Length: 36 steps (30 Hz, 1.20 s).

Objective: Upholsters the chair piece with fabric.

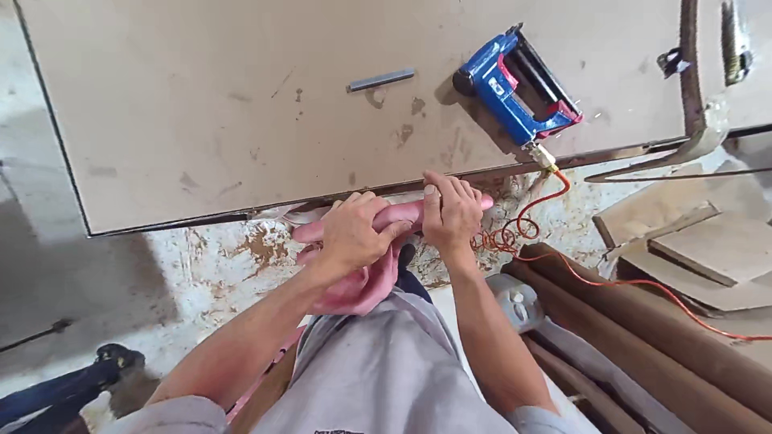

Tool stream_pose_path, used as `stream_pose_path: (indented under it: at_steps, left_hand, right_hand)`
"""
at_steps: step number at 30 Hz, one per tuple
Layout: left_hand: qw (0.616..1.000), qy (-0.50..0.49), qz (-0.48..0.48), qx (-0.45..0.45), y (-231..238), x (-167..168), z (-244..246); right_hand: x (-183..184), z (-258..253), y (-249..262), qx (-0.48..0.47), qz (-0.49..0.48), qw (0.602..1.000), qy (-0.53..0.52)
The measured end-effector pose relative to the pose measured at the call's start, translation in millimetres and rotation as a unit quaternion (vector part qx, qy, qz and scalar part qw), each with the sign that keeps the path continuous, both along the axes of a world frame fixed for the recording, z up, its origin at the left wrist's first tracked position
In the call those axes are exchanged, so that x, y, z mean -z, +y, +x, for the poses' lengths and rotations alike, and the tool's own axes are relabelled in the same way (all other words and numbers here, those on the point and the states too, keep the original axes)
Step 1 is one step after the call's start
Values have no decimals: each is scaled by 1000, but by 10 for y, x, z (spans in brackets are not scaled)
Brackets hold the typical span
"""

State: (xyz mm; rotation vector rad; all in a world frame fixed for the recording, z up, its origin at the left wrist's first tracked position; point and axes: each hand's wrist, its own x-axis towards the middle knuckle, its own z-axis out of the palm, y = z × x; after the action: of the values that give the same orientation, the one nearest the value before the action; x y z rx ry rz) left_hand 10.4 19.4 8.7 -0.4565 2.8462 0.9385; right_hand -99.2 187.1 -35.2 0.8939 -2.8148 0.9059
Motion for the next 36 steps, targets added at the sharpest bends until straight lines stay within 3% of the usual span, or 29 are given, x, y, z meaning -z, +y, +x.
stream_pose_path:
  at_steps: [4,7,11,17,26,30,33,36]
  left_hand:
    - [998,50,-21,20,105,94,-6]
    - [994,79,-64,36,119,141,-24]
    - [990,91,-88,66,146,160,-62]
    - [990,75,-87,77,179,140,-164]
    - [990,74,-69,100,91,154,-201]
    - [990,40,-8,133,-139,132,-225]
    - [995,-22,41,91,-188,37,-266]
    - [996,-74,24,46,-108,-3,-322]
  right_hand:
    - [61,-238,61,-24,-36,999,6]
    - [-58,-329,192,-132,-78,986,-64]
    - [-241,-379,228,-303,24,952,-42]
    - [-516,-551,147,-379,127,916,-36]
    - [-515,-525,-5,-385,181,905,24]
    - [-487,-471,-85,-354,181,917,-6]
    - [-409,-367,-67,-322,147,935,9]
    - [-376,-319,-36,-286,145,947,14]
